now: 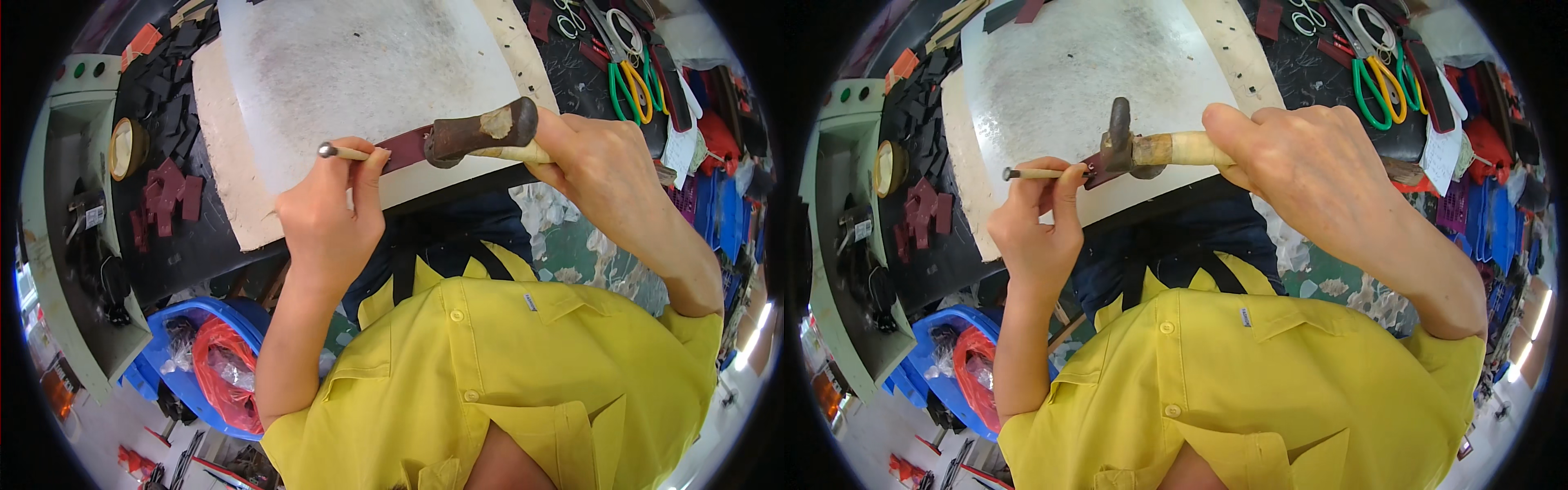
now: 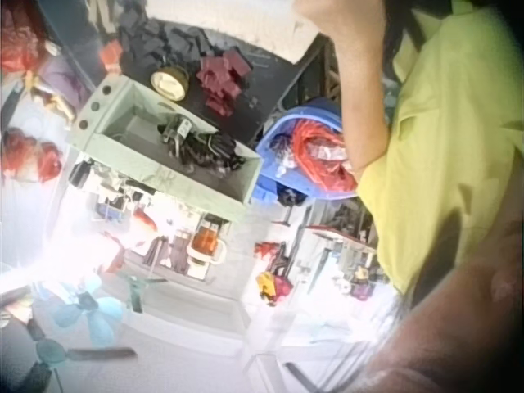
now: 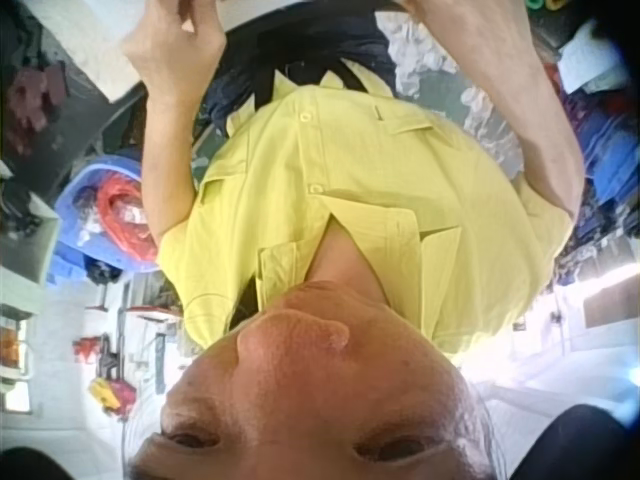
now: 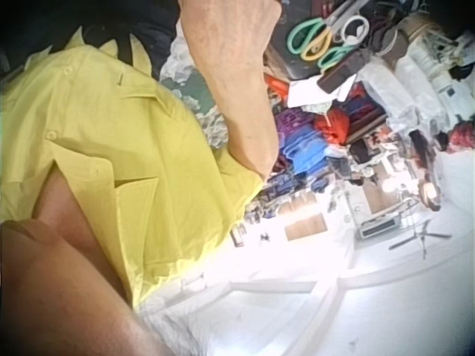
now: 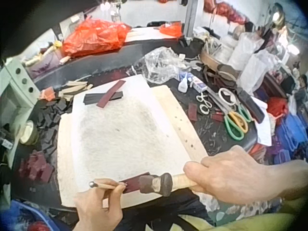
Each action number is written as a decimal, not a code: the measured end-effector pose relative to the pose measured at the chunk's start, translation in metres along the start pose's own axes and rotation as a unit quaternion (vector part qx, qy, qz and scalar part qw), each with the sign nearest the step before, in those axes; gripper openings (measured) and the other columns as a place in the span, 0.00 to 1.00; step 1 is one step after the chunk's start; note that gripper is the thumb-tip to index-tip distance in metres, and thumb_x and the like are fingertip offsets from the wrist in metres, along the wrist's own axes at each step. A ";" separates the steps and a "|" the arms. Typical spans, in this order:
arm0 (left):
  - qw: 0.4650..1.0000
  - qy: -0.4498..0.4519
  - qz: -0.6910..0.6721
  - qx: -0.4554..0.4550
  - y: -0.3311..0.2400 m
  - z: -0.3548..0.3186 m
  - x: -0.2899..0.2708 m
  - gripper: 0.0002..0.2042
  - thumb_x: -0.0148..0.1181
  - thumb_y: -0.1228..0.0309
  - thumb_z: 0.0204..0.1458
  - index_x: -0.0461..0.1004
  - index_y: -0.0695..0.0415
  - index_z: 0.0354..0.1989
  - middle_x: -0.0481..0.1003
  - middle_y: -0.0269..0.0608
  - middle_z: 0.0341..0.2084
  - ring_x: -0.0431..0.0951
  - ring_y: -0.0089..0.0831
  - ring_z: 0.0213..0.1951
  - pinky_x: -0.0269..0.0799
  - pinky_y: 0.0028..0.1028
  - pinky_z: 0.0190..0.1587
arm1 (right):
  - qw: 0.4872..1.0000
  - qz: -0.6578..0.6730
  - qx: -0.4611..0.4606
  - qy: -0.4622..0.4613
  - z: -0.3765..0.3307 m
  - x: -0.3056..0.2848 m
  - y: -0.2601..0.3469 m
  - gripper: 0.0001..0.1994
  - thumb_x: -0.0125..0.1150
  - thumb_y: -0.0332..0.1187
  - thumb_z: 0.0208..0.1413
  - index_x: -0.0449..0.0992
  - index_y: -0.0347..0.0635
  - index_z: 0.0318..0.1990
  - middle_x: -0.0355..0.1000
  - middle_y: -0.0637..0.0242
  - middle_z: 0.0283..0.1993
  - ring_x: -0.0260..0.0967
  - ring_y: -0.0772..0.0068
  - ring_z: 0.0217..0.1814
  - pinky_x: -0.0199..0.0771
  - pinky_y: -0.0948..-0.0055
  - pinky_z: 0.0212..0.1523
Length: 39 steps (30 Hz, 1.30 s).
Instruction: The person uses a hammer and a metal punch to drive rivets into small rectangular pieces of maroon leather. They repeatedly pick up a leather piece, align it with a pre-drilled hole, insert a rivet, and strike the punch with a hammer to secure the fastener. The finished pieces are placed on a white work surface.
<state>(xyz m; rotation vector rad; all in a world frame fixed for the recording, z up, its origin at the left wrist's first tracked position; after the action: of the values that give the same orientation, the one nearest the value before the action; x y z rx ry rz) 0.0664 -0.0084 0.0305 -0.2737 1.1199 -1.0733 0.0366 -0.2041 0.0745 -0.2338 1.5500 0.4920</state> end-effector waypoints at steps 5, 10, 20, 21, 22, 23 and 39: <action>0.996 -0.004 0.069 0.055 -0.017 0.001 0.002 0.07 0.65 0.79 0.51 0.70 0.61 0.31 0.75 0.39 0.22 0.75 0.35 0.18 0.68 0.28 0.20 | 0.999 0.012 -0.003 -0.037 0.009 -0.015 -0.007 0.13 0.67 0.34 0.50 0.68 0.43 0.35 0.70 0.60 0.20 0.71 0.54 0.22 0.68 0.62 0.22; 0.991 0.016 0.122 0.048 -0.021 0.000 0.003 0.08 0.64 0.79 0.53 0.69 0.61 0.29 0.77 0.40 0.22 0.77 0.36 0.19 0.70 0.28 0.21 | 0.933 0.298 0.074 -0.189 0.025 -0.088 -0.005 0.09 0.63 0.38 0.59 0.74 0.42 0.35 0.65 0.72 0.17 0.66 0.73 0.18 0.64 0.75 0.21; 0.993 0.025 0.108 0.040 -0.018 0.000 0.007 0.07 0.63 0.76 0.55 0.69 0.60 0.30 0.77 0.40 0.23 0.77 0.38 0.20 0.69 0.31 0.21 | 0.997 0.010 0.038 -0.065 0.019 -0.027 -0.009 0.12 0.66 0.35 0.52 0.67 0.42 0.32 0.69 0.54 0.20 0.72 0.47 0.25 0.70 0.56 0.24; 0.993 0.025 0.107 0.039 -0.019 -0.001 0.007 0.07 0.63 0.76 0.55 0.69 0.60 0.30 0.77 0.40 0.23 0.77 0.38 0.20 0.69 0.31 0.21 | 0.998 0.016 0.028 -0.053 0.014 -0.017 -0.005 0.12 0.65 0.36 0.52 0.67 0.42 0.32 0.70 0.56 0.19 0.72 0.48 0.24 0.71 0.55 0.24; 0.993 0.026 0.107 0.036 -0.018 -0.002 0.007 0.07 0.63 0.76 0.55 0.69 0.60 0.30 0.77 0.40 0.23 0.77 0.38 0.20 0.69 0.31 0.21 | 0.998 0.023 0.026 -0.046 0.012 -0.008 -0.003 0.13 0.65 0.36 0.52 0.66 0.42 0.32 0.70 0.56 0.18 0.73 0.48 0.24 0.71 0.55 0.24; 0.993 0.027 0.107 0.034 -0.017 -0.003 0.008 0.07 0.63 0.77 0.55 0.70 0.60 0.30 0.77 0.40 0.23 0.77 0.38 0.20 0.69 0.31 0.21 | 0.998 0.030 0.024 -0.039 0.013 0.000 0.000 0.13 0.65 0.36 0.52 0.66 0.42 0.32 0.70 0.56 0.18 0.73 0.48 0.24 0.71 0.56 0.24; 0.981 -0.019 -0.138 -0.132 0.025 0.002 -0.001 0.04 0.60 0.81 0.57 0.70 0.66 0.32 0.79 0.43 0.28 0.84 0.29 0.30 0.77 0.22 0.30 | 1.000 0.018 -0.006 -0.015 0.014 0.011 0.007 0.16 0.68 0.31 0.48 0.63 0.44 0.36 0.70 0.61 0.20 0.72 0.53 0.24 0.69 0.59 0.22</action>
<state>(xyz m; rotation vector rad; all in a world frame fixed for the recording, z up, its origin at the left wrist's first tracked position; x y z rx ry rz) 0.0824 0.0040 0.0154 -0.6731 1.2142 -1.1566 0.0453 -0.1904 0.0652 -0.2067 1.5251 0.5315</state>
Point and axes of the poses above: each hand's wrist, its own z-axis towards the middle knuckle, its own x-axis out of the palm, y = z × x, the point moved 8 cm from there along z, towards the middle knuckle
